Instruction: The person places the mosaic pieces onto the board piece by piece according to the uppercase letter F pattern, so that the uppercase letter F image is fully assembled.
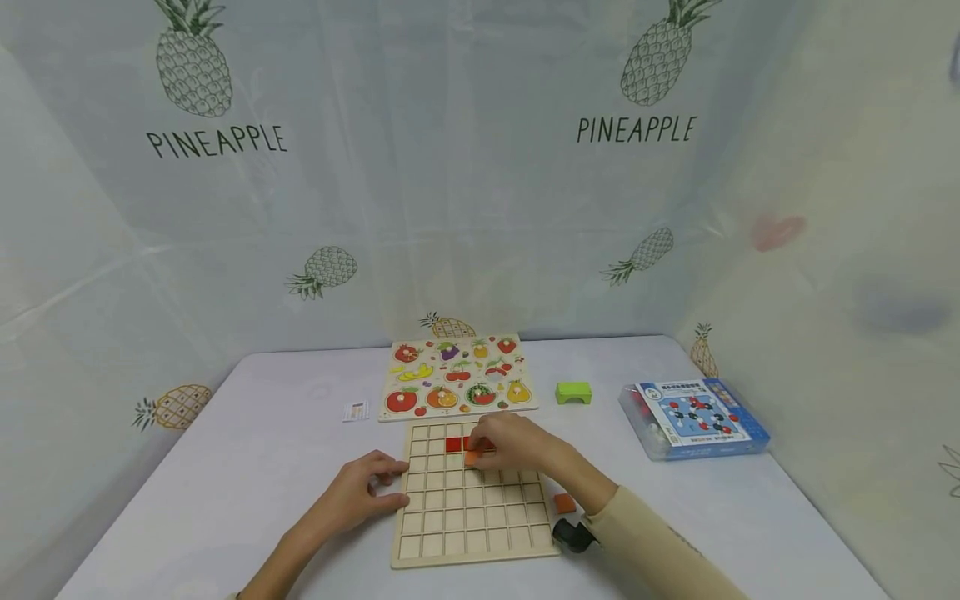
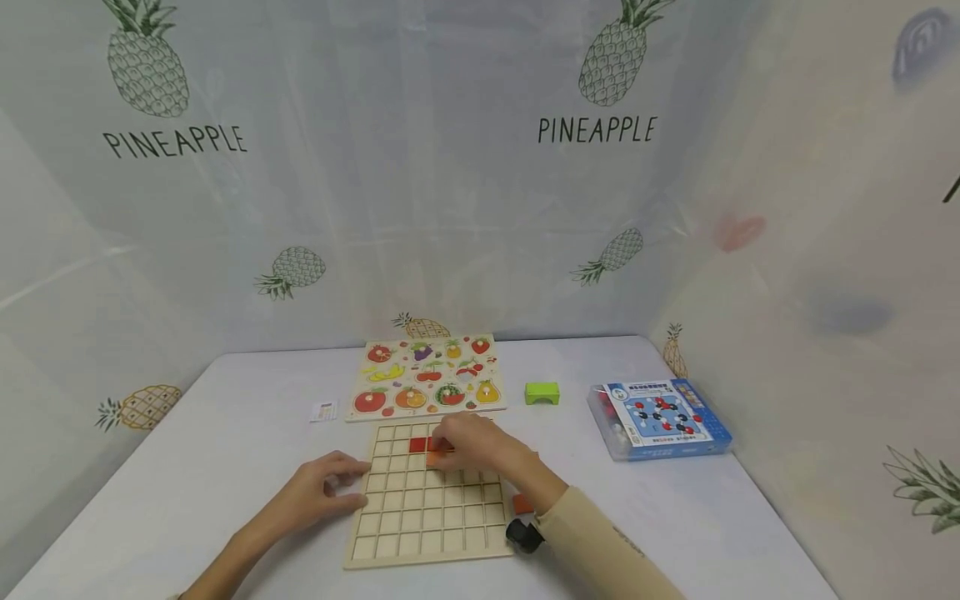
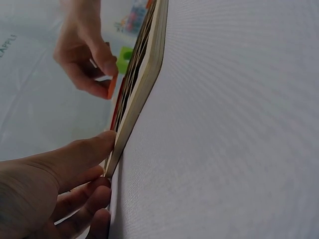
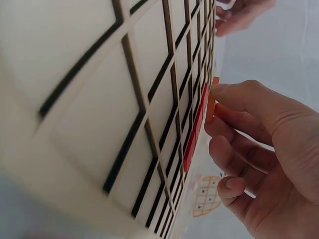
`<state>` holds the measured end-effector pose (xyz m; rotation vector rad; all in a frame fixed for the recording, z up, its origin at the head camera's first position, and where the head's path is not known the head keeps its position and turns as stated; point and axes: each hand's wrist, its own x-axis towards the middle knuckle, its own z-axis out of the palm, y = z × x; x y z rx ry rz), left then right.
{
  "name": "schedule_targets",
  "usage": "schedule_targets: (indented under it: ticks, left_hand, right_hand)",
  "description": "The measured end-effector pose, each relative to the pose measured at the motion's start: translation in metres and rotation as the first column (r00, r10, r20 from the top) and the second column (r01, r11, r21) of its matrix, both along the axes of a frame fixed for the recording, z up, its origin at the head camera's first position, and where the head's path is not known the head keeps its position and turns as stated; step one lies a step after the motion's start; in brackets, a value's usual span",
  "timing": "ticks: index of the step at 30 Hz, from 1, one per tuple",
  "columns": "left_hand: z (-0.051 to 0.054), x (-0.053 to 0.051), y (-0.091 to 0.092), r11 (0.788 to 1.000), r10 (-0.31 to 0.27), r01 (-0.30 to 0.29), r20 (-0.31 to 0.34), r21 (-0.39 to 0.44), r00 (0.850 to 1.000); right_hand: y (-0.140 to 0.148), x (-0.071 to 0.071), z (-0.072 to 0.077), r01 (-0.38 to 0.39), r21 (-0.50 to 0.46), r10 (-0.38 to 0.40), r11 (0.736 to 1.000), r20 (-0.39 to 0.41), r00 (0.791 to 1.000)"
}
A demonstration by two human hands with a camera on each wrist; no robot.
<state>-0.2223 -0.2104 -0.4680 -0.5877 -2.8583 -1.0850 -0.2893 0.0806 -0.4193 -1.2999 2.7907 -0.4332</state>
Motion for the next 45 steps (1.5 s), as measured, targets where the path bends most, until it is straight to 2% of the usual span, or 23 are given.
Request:
schedule_targets:
  ticks: [9, 19, 37, 45]
  left_hand:
    - [-0.001, -0.001, 0.001, 1.000, -0.003, 0.003, -0.006, 0.004, 1.000]
    - [0.002, -0.001, 0.000, 1.000, -0.016, 0.016, -0.014, 0.013, 1.000]
    - [-0.001, -0.001, 0.000, 1.000, -0.007, 0.008, -0.013, 0.021, 1.000]
    - [-0.001, 0.001, 0.000, 1.000, 0.006, -0.006, -0.006, 0.007, 1.000]
  right_hand:
    - [-0.018, 0.001, -0.001, -0.017, 0.034, 0.018, 0.999, -0.040, 0.999]
    - [-0.030, 0.001, -0.001, 0.009, 0.051, -0.008, 0.999, -0.020, 1.000]
    - [-0.031, 0.000, -0.004, 0.041, 0.077, -0.040, 0.996, -0.014, 0.999]
    - [-0.018, 0.001, 0.002, 0.053, 0.031, -0.054, 0.998, 0.017, 0.998]
